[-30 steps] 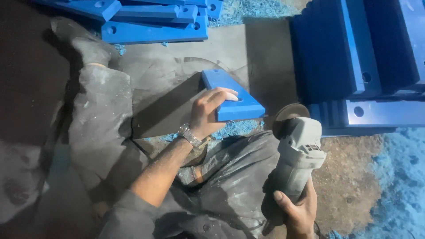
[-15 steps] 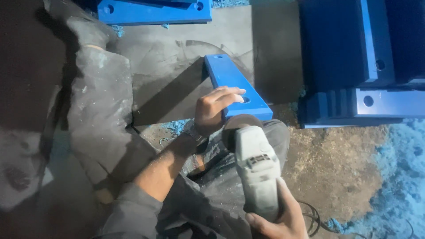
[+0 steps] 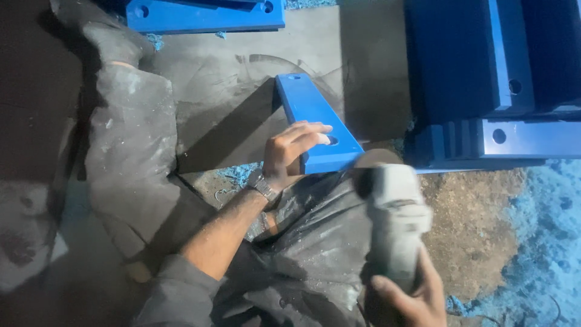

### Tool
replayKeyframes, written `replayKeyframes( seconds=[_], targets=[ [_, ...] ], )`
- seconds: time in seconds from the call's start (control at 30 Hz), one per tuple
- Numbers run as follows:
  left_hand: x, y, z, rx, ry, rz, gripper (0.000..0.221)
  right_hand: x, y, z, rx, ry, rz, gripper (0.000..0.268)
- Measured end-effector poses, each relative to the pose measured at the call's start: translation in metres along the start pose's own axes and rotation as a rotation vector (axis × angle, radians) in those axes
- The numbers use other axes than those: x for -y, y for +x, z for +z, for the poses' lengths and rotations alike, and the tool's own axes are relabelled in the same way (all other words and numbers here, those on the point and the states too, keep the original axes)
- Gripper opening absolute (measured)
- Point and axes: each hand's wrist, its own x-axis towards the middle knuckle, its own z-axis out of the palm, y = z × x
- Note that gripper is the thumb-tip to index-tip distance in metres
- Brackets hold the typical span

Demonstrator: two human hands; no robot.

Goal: The person is using an angle grinder and a manual deburring tool to finish the edges of blue plastic components.

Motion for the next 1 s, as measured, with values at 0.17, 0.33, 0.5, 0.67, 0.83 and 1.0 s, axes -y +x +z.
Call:
replayKeyframes(
  seconds=[0.17, 0.33, 0.5, 0.67, 0.83, 1.0],
  targets=[
    [0.012, 0.005, 0.019, -0.102, 0.068, -0.013, 0.032, -0.024, 0.006, -0.035, -0.147, 0.095, -0.025, 0.077],
    [0.063, 0.015, 0.033, -0.189, 0.149, -0.034, 0.032, -0.033, 0.014, -0.046, -0.186, 0.142, -0.017, 0.075],
    [0.044, 0.071, 0.001, 0.154, 0.324, -0.458, 0.036, -0.031, 0.021, -0.030, -0.251, 0.191, 0.000, 0.068],
    [0.042, 0.081, 0.004, 0.285, 0.535, -0.365, 0.047, -0.044, 0.047, -0.018, -0.195, 0.368, 0.003, 0.061],
    [0.089, 0.052, 0.042, 0.271, 0.685, -0.169, 0.043, -0.052, 0.075, -0.011, -0.155, 0.415, -0.057, 0.059],
    [0.127, 0.041, 0.083, 0.325, 0.648, -0.192, 0.036, -0.067, 0.091, -0.011, -0.185, 0.368, 0.021, 0.049]
  ],
)
